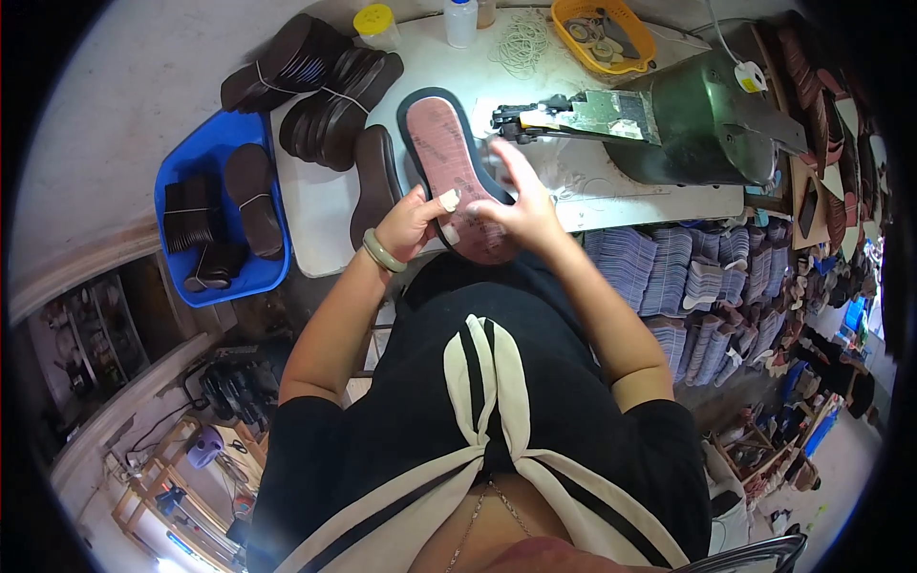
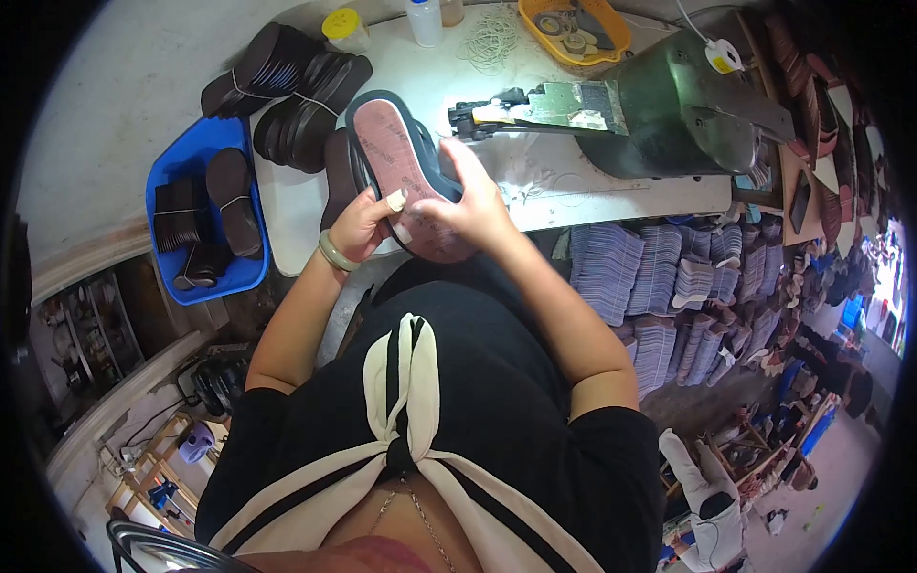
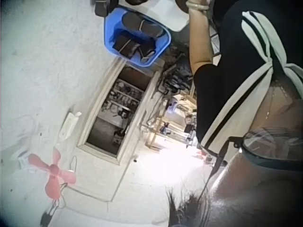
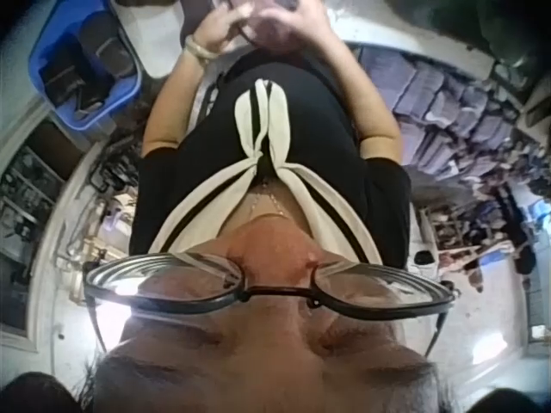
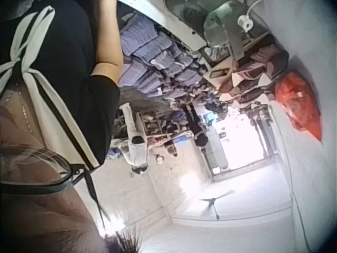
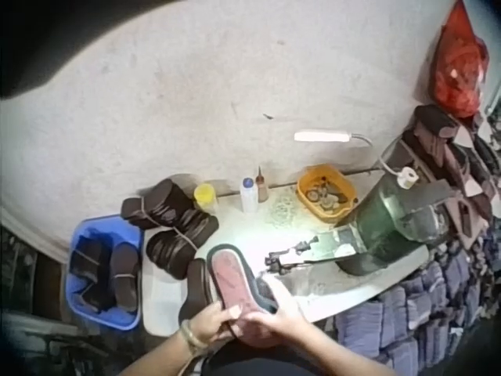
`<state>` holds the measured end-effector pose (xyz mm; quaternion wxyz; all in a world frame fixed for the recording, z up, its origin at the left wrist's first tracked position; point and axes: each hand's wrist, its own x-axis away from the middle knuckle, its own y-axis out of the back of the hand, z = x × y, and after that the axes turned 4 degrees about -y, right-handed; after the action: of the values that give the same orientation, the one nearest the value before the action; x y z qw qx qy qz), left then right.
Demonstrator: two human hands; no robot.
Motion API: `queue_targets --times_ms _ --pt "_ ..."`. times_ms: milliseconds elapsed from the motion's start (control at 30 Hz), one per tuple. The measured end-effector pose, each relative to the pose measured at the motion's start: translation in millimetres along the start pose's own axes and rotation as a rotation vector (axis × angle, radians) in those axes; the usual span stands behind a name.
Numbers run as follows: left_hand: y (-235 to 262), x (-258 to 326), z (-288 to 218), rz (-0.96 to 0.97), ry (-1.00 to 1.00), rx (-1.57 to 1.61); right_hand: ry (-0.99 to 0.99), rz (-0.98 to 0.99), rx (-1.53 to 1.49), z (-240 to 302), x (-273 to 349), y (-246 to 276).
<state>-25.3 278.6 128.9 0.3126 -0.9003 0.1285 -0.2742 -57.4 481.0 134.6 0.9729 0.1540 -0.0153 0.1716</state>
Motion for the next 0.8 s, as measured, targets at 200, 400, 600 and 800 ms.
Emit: queue_targets --times_ms 200,400,600,800 --pt "-23 -27 2 -0.061 -0.077 -0.248 -0.323 0.229 -0.202 -5 1 13" --pt "-46 -57 -2 -0.140 -0.125 0.105 0.091 -0.184 0.503 3 4 14" --pt "-32 -100 1 -0.331 -0.479 -0.598 0.201 -0.259 0.638 -9 -22 40" --pt "-37 -164 7 -0.421 -0.605 -0.617 0.092 -0.341 0.178 -30 -41 64"
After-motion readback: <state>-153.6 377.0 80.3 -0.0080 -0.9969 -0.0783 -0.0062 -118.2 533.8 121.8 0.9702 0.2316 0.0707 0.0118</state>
